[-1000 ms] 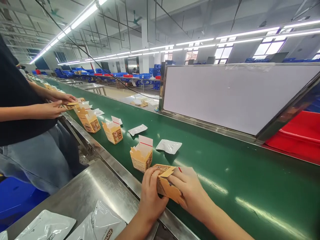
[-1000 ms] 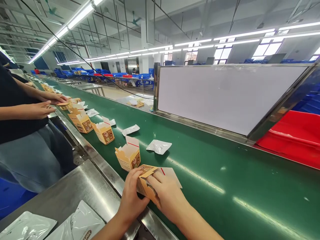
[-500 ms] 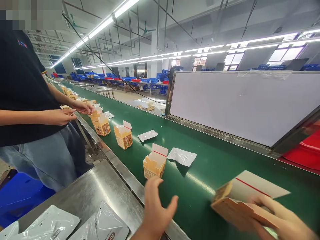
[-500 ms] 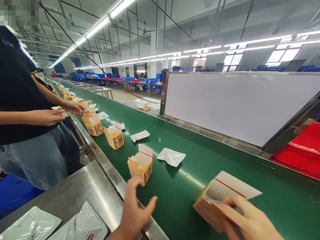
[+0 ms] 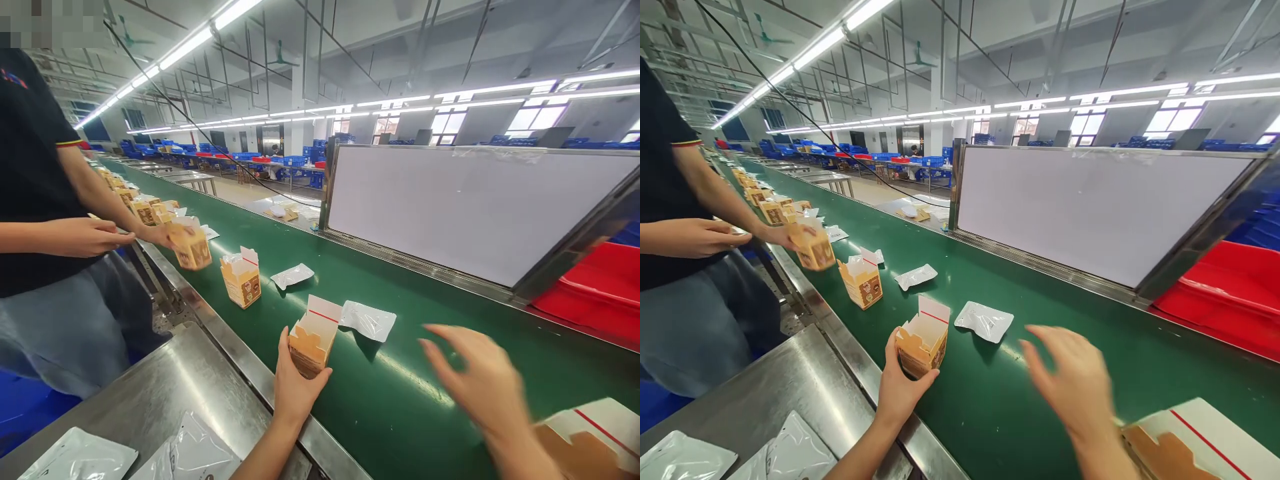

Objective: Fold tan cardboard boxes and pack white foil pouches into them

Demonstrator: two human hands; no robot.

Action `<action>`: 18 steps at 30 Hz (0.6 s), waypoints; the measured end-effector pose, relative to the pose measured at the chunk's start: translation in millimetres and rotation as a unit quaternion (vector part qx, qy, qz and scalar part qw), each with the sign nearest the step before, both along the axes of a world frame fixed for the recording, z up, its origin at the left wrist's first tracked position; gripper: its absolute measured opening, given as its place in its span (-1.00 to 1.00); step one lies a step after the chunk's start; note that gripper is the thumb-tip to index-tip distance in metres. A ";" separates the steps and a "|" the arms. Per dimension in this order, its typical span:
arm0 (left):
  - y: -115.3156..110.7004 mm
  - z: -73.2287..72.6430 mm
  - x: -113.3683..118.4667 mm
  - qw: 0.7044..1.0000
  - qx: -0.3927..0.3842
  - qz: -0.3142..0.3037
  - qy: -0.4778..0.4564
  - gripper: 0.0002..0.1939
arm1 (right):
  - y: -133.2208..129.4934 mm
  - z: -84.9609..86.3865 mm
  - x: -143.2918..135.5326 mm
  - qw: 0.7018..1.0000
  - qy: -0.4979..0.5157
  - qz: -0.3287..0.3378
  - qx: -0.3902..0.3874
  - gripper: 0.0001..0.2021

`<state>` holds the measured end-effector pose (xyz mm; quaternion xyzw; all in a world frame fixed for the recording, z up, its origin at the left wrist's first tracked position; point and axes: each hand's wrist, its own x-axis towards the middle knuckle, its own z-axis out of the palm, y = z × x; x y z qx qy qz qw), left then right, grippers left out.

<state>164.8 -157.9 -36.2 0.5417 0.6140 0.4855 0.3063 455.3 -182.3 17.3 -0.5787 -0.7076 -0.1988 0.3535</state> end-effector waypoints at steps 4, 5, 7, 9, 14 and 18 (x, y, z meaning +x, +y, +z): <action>0.9 3.0 -3.1 1.000 -0.007 -0.021 0.006 -0.25 | 57.0 -22.0 -61.4 0.997 0.016 0.038 -0.066 -0.67; 1.5 3.6 -5.8 1.000 -0.008 -0.024 0.008 -0.28 | 64.1 -29.6 -64.3 0.996 0.034 0.031 -0.073 -0.69; 2.9 5.1 -11.7 0.999 -0.003 -0.040 0.011 -0.32 | 68.7 -41.3 -59.9 0.994 0.077 0.019 -0.071 -0.74; 2.9 7.6 -16.2 0.998 0.023 -0.060 0.014 -0.34 | 62.3 -43.7 -51.2 0.989 0.137 0.019 -0.058 -0.76; -1.9 14.9 -13.6 0.983 0.140 -0.092 0.078 -0.35 | 14.7 -1.0 -48.7 0.958 0.270 0.100 -0.002 -0.71; -5.0 15.1 -3.0 0.967 0.203 -0.096 0.122 -0.32 | -24.9 44.7 -64.5 0.952 0.219 0.214 -0.030 -0.92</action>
